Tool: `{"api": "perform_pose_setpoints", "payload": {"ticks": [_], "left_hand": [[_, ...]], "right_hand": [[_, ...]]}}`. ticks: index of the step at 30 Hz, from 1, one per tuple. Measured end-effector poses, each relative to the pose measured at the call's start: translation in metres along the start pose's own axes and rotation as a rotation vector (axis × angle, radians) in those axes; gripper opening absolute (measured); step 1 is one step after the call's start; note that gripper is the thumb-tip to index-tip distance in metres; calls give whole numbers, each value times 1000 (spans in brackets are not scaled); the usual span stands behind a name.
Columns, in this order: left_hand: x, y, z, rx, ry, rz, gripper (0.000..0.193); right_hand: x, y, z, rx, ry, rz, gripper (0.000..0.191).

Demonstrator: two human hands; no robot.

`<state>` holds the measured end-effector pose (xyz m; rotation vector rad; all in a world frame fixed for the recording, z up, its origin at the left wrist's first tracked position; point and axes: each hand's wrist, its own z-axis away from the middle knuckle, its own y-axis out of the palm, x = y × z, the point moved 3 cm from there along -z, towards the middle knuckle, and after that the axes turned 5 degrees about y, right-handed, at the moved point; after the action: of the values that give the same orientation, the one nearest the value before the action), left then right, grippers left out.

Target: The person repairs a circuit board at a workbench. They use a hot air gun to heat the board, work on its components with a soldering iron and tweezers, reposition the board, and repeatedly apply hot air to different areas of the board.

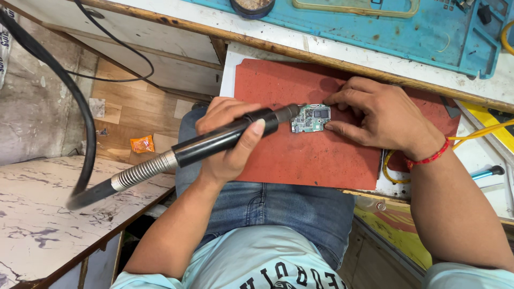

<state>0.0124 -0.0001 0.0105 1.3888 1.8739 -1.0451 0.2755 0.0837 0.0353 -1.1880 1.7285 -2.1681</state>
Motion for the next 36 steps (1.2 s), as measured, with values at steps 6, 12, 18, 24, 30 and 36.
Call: {"api": "perform_pose_setpoints", "payload": {"ticks": [6,12,18,24,30,36], "left_hand": [[-1,0,0,18,11,-16,31],[-1,1,0,32,17,-11,31],[-1,1,1,33,28,-12,32],[0,2,1,34,21,-16,32],[0,2,1,23,21,-3,34],[1,0,1,-18,-44,-14,32]], "right_hand": [[0,0,0,13,26,-13,39],[0,0,0,8,9,-2,39],[0,0,1,14,14,2,39],[-1,0,1,6,6,2,38],[-1,0,1,1,-8,-2,38],[0,0,1,-7,-9,-3,36]]}}
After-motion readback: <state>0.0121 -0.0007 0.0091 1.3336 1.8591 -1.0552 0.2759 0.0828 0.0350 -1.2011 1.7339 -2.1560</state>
